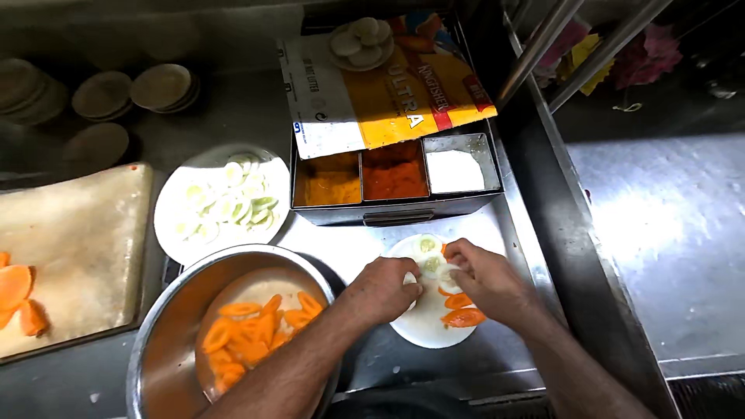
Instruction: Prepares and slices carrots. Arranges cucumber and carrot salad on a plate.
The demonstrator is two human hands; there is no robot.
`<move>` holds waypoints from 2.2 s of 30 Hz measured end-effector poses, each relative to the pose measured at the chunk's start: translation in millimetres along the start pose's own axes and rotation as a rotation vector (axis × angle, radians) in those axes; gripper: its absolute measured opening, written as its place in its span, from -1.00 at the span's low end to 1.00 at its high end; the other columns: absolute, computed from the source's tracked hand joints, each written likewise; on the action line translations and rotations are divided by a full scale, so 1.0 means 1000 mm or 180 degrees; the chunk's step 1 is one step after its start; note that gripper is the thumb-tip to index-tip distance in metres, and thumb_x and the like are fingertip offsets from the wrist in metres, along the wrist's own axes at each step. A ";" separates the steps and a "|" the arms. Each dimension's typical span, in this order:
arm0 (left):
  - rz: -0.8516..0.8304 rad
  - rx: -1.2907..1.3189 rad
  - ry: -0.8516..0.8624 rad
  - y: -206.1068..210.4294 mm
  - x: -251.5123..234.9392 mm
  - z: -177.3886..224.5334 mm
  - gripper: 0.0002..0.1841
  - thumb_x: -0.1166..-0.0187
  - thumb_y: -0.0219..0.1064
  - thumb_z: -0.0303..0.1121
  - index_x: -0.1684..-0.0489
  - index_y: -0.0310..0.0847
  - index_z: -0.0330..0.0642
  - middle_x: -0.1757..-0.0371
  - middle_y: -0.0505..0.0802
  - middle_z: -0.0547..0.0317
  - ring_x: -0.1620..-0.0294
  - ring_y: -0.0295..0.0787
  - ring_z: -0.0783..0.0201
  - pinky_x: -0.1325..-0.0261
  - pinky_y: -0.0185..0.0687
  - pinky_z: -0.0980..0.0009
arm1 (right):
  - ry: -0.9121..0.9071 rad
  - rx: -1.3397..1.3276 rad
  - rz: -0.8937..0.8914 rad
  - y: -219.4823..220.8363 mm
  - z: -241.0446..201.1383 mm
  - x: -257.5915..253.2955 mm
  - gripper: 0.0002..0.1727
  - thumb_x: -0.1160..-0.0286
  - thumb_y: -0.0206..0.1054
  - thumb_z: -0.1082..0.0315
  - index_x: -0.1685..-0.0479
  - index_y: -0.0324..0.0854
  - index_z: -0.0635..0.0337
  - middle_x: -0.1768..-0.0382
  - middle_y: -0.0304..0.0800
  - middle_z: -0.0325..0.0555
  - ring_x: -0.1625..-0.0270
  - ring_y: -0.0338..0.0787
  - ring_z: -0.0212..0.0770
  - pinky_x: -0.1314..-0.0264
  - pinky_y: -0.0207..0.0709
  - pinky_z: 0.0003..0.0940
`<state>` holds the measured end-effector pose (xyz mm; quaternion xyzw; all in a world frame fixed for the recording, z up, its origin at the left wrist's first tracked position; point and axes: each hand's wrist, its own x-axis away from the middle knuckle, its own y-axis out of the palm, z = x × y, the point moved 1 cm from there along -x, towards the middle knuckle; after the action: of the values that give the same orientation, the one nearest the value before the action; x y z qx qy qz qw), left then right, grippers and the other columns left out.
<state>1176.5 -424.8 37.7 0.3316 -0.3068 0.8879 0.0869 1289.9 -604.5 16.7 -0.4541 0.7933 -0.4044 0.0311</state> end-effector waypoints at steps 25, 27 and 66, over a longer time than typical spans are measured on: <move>-0.0202 -0.0812 0.0103 0.022 -0.012 0.010 -0.52 -0.77 0.13 -0.29 -0.68 0.46 0.17 -0.26 0.82 -0.04 -0.31 0.76 -0.06 -0.36 0.61 -0.08 | -0.0375 0.0687 0.1346 0.017 0.059 0.017 -0.79 -0.38 0.52 0.29 0.05 0.85 0.09 0.20 0.81 -0.10 0.32 0.79 -0.18 0.24 0.75 -0.15; -0.0190 -0.0835 0.0087 0.024 -0.012 0.011 -0.52 -0.76 0.14 -0.30 -0.68 0.46 0.17 -0.24 0.83 -0.05 -0.29 0.77 -0.06 -0.34 0.62 -0.07 | -0.0378 0.0745 0.1335 0.019 0.059 0.018 -0.86 -0.38 0.53 0.29 0.15 0.84 0.09 0.23 0.80 -0.11 0.34 0.77 -0.19 0.27 0.73 -0.17; -0.0161 -0.0827 0.0150 0.028 -0.018 0.008 -0.49 -0.72 0.17 -0.36 -0.68 0.45 0.22 -0.23 0.84 -0.01 -0.25 0.79 -0.05 -0.29 0.64 -0.07 | -0.0230 0.1209 0.1146 0.010 0.042 0.008 -0.69 -0.44 0.32 0.50 -0.17 0.69 0.21 0.55 0.74 -0.03 0.54 0.77 0.02 0.50 0.66 0.06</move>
<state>1184.1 -451.0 17.2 0.3042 -0.4086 0.8458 0.1586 1295.6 -633.4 -15.6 -0.3058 0.7696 -0.5176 0.2155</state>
